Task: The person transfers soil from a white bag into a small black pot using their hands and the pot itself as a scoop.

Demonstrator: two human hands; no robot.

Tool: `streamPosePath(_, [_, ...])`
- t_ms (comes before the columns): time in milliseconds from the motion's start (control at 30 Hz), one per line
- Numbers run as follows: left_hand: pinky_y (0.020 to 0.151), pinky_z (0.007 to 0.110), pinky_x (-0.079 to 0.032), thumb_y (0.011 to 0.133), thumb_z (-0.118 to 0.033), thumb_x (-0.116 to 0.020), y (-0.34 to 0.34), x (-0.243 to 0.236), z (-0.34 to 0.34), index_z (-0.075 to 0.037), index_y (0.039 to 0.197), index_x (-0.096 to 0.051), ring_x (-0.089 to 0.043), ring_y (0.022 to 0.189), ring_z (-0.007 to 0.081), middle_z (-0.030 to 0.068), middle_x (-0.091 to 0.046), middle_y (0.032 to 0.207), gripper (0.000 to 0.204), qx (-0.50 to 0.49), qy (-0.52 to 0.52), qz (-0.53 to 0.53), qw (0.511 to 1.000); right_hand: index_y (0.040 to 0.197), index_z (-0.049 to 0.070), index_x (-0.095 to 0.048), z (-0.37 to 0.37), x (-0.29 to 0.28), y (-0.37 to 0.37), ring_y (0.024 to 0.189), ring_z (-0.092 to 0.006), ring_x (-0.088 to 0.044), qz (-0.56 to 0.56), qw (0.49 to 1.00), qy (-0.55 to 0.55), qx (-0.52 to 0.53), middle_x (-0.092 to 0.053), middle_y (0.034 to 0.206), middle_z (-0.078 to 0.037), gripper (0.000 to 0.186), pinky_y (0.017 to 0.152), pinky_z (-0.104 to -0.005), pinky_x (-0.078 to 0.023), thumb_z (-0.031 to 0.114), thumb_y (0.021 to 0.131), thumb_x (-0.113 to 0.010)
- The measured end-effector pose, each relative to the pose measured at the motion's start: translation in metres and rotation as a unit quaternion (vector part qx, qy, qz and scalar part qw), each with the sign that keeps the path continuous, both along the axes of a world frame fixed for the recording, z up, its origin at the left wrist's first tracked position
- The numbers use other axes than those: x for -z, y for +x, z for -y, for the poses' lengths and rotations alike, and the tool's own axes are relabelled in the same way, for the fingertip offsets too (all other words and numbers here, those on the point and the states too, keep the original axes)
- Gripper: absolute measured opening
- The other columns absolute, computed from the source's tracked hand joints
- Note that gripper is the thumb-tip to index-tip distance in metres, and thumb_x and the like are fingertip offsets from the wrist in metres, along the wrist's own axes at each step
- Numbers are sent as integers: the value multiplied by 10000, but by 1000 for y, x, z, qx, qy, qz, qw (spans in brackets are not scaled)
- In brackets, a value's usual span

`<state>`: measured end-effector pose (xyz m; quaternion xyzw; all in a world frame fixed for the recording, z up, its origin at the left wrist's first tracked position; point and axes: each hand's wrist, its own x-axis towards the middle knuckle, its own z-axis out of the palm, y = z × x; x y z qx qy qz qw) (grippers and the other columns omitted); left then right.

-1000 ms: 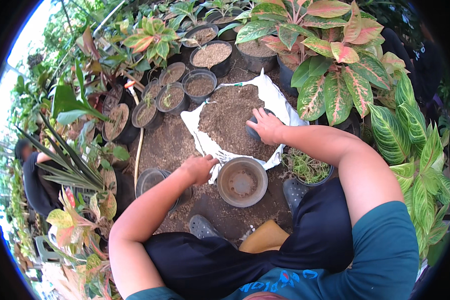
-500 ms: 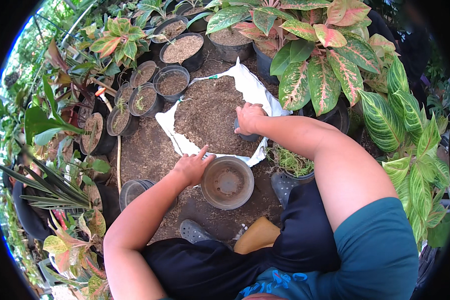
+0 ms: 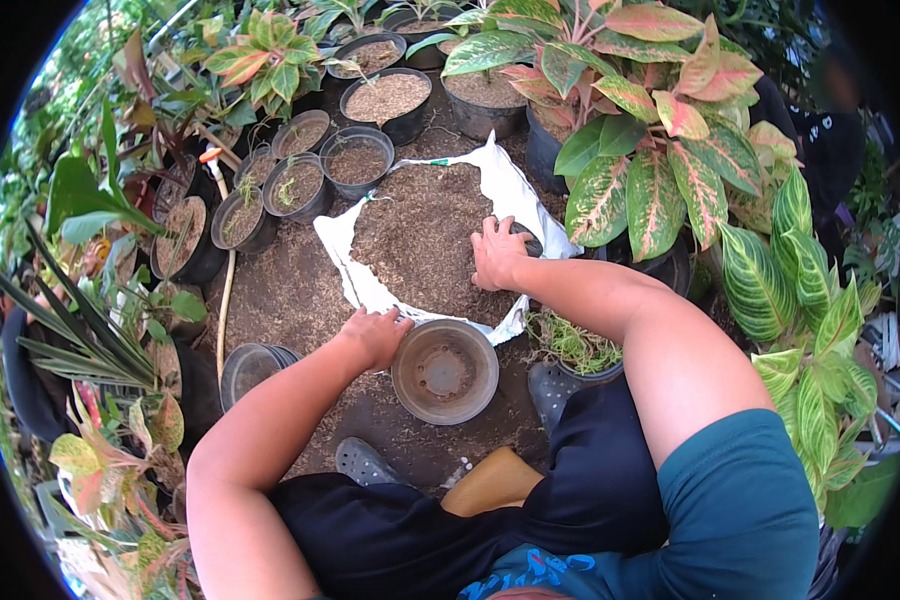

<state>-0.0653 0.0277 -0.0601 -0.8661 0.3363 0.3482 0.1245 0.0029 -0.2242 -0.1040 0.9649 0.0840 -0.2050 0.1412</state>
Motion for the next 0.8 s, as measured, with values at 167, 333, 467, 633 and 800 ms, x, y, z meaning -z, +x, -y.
streamPosePath(167, [1127, 527, -431, 966, -331, -681, -4, -1, -6, -135, 1527, -455, -618, 1324, 309, 120, -488, 1551, 636, 9, 16, 5, 1000, 1559, 102, -426, 5, -8, 19, 1456, -550, -380, -47, 990, 19, 134, -355, 1596, -245, 901, 1030, -659, -514, 628, 875, -684])
streamPosePath(333, [1113, 495, -446, 954, -273, -670, -9, 0, -11, -78, 1558, -440, -591, 1359, 262, 93, -428, 1633, 675, 16, -12, 23, 1000, 1575, 104, -444, 28, -3, 50, 1426, -501, -468, -171, 962, 8, 214, -453, 1563, -231, 813, 1114, -500, -500, 494, 888, -634])
streamPosePath(467, [1100, 477, -455, 899, -165, -657, -17, -8, -26, -84, 1616, -356, -604, 1344, 249, 85, -450, 1628, 782, 6, -7, 14, 1000, 1550, 98, -480, 11, -4, 33, 1390, -484, -500, -97, 983, 37, 153, -467, 1560, -226, 850, 1139, -489, -469, 556, 867, -696])
streamPosePath(633, [1091, 467, -457, 823, -89, -695, -14, -11, -33, -103, 1663, -258, -617, 1330, 242, 73, -490, 1600, 947, -30, 17, -7, 999, 1507, 113, -484, 0, -23, 6, 1362, -490, -504, -48, 982, 129, 128, -419, 1550, -205, 844, 1094, -524, -511, 499, 838, -821])
streamPosePath(800, [1116, 473, -439, 805, -76, -722, -14, -14, -35, -127, 1667, -257, -593, 1368, 241, 75, -437, 1641, 980, -43, 26, -17, 999, 1441, 108, -499, 2, -43, 3, 1299, -482, -533, 17, 984, 177, -4, -420, 1504, -228, 769, 1067, -547, -505, 379, 810, -845])
